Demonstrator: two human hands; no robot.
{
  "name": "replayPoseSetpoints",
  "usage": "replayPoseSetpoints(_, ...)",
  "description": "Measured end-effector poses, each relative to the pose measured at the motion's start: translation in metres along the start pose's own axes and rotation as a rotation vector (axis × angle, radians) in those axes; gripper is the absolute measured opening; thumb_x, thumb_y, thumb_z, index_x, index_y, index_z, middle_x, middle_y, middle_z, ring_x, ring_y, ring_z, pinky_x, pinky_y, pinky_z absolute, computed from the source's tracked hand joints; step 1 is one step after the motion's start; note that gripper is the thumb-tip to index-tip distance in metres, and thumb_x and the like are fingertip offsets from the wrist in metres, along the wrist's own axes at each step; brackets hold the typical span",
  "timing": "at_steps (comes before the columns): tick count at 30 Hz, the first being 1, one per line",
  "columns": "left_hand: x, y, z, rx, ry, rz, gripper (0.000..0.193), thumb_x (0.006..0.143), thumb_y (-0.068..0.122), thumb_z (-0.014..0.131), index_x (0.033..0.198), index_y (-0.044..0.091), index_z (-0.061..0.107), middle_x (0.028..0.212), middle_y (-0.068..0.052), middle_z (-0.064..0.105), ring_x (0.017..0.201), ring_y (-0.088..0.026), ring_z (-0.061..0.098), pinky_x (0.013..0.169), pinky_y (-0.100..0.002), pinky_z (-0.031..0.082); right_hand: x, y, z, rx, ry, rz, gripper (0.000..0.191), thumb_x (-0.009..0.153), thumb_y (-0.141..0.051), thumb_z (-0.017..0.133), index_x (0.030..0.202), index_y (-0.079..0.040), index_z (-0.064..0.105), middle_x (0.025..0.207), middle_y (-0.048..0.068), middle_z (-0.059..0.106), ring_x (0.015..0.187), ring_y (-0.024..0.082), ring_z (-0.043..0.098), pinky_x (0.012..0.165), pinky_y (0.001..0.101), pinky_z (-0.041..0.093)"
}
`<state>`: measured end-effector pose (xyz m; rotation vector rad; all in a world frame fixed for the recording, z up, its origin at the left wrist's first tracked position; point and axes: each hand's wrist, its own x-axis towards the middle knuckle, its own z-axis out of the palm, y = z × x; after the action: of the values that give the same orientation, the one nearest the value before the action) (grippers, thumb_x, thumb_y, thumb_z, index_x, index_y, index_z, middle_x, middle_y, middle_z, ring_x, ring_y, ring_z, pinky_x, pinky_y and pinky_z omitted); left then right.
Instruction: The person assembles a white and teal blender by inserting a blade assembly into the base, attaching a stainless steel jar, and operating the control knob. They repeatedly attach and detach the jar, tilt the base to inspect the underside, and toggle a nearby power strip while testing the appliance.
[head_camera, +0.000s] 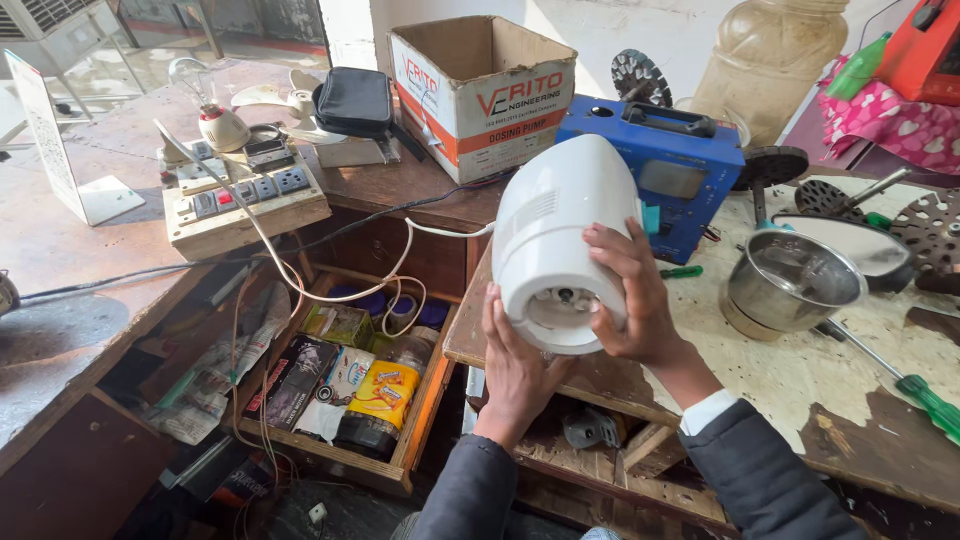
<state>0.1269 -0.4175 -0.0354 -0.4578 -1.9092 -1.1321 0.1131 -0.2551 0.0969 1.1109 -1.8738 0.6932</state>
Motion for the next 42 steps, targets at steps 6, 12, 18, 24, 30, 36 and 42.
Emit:
replayPoseSetpoints(6,0.025,0.003,-0.021,0.08,-0.034,0.096,0.13,0.066,0.052,0.093,0.151,-0.003,0.011,0.141,-0.028,0.027,0.134,-0.047,0.033,0.112,-0.057,0.037,-0.016,0.016,0.006,-0.019,0.06,0.063,0.061,0.084,-0.016,0.061,0.143,-0.007,0.046,0.153,0.019,0.05,0.154,0.042,0.037,0.132,0.0589,0.026)
replayPoseSetpoints(12,0.044,0.009,-0.027,-0.027,0.081,-0.127,0.09,0.082,0.03,0.085,0.151,0.003,0.033,0.14,-0.023,0.036,0.134,-0.041,0.043,0.111,-0.053,0.043,-0.013,0.0,0.019,-0.106,0.003,0.077,0.073,0.076,-0.012,0.068,0.145,-0.008,0.042,0.158,0.016,0.042,0.156,0.039,0.031,0.131,0.0615,0.021)
replayPoseSetpoints(18,0.046,0.006,-0.026,-0.112,0.136,-0.131,0.087,0.075,0.013,0.088,0.145,0.005,0.036,0.14,-0.022,0.037,0.133,-0.042,0.048,0.112,-0.05,0.044,-0.029,-0.026,0.039,-0.229,0.03,0.25,0.087,0.075,-0.006,0.079,0.151,-0.018,0.038,0.166,0.019,0.026,0.159,0.045,0.018,0.131,0.0614,0.022)
replayPoseSetpoints(24,0.032,0.011,-0.031,-0.115,0.092,-0.071,0.095,0.078,0.016,0.09,0.151,0.004,0.031,0.145,-0.024,0.033,0.136,-0.047,0.046,0.107,-0.052,0.049,-0.038,-0.025,0.038,-0.074,0.055,0.29,0.094,0.079,0.001,0.077,0.158,-0.023,0.031,0.171,0.016,0.015,0.163,0.046,0.014,0.134,0.0603,0.024)
replayPoseSetpoints(30,0.03,0.012,-0.028,-0.056,0.11,-0.095,0.092,0.081,0.019,0.088,0.152,0.006,0.03,0.146,-0.021,0.035,0.13,-0.045,0.055,0.099,-0.049,0.056,-0.04,-0.025,0.039,-0.084,0.026,0.321,0.096,0.078,0.002,0.077,0.157,-0.024,0.03,0.171,0.017,0.014,0.161,0.048,0.01,0.128,0.0596,0.024)
replayPoseSetpoints(36,0.029,0.006,-0.027,-0.038,0.111,-0.065,0.088,0.084,0.018,0.086,0.151,0.005,0.03,0.144,-0.022,0.035,0.124,-0.046,0.058,0.092,-0.05,0.057,-0.041,-0.023,0.041,-0.094,0.038,0.315,0.095,0.077,0.002,0.076,0.156,-0.025,0.03,0.171,0.015,0.015,0.161,0.047,0.011,0.126,0.0585,0.025)
replayPoseSetpoints(42,0.029,0.005,-0.028,-0.09,0.07,-0.099,0.085,0.087,0.02,0.084,0.15,0.005,0.029,0.144,-0.023,0.034,0.117,-0.045,0.062,0.087,-0.048,0.059,-0.043,-0.021,0.043,-0.089,0.057,0.303,0.093,0.078,0.001,0.073,0.157,-0.025,0.031,0.171,0.015,0.016,0.161,0.047,0.013,0.127,0.0583,0.026)
